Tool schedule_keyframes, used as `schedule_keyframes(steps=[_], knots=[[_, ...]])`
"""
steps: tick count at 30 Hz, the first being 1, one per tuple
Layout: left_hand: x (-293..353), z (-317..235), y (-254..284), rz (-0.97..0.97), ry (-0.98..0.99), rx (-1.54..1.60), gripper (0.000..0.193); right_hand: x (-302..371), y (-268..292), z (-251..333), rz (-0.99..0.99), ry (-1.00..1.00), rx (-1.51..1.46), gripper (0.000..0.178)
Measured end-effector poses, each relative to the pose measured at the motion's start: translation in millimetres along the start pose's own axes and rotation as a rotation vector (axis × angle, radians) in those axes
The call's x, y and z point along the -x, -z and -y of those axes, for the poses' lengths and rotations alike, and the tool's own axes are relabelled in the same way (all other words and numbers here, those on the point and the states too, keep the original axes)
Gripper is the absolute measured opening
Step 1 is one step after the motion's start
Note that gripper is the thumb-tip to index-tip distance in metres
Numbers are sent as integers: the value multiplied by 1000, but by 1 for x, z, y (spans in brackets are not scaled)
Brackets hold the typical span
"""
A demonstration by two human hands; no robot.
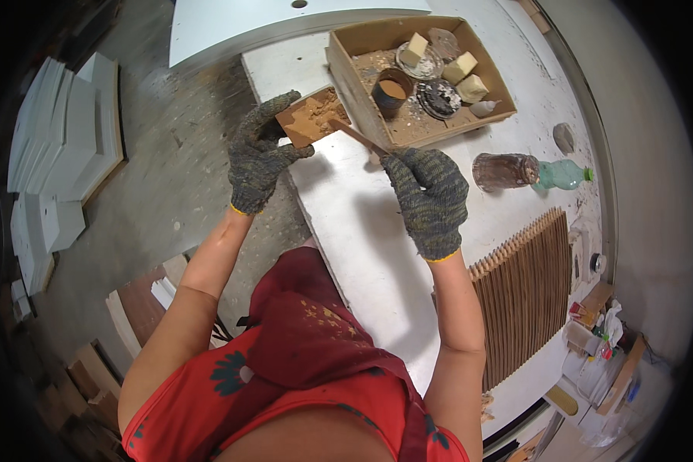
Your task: The person sands the surface of a flexible wooden panel made of thin slats by hand using a sanding block.
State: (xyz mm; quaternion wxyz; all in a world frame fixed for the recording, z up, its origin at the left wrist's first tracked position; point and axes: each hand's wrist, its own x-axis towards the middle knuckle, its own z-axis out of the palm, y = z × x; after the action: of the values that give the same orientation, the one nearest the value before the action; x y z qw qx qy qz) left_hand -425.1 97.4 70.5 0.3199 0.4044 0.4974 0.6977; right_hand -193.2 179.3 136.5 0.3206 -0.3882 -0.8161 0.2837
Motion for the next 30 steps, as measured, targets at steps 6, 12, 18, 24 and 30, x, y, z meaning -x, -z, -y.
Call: schedule_keyframes(steps=[6, 12, 18, 24, 30], knots=[[14, -13, 52, -73, -80, -193, 68, 16, -27, 37, 118, 357, 194, 14], [17, -23, 78, -140, -1, -202, 66, 34, -50, 15, 14, 14, -231, 14], [33, -22, 38, -101, 217, 8, 71, 25, -58, 61, 93, -311, -653, 16], [39, -19, 14, -110, 152, -51, 74, 15, -60, 38, -8, -328, -534, 16], [35, -19, -1, -75, 194, -16, 75, 19, -47, 44, -2, -358, -594, 16]])
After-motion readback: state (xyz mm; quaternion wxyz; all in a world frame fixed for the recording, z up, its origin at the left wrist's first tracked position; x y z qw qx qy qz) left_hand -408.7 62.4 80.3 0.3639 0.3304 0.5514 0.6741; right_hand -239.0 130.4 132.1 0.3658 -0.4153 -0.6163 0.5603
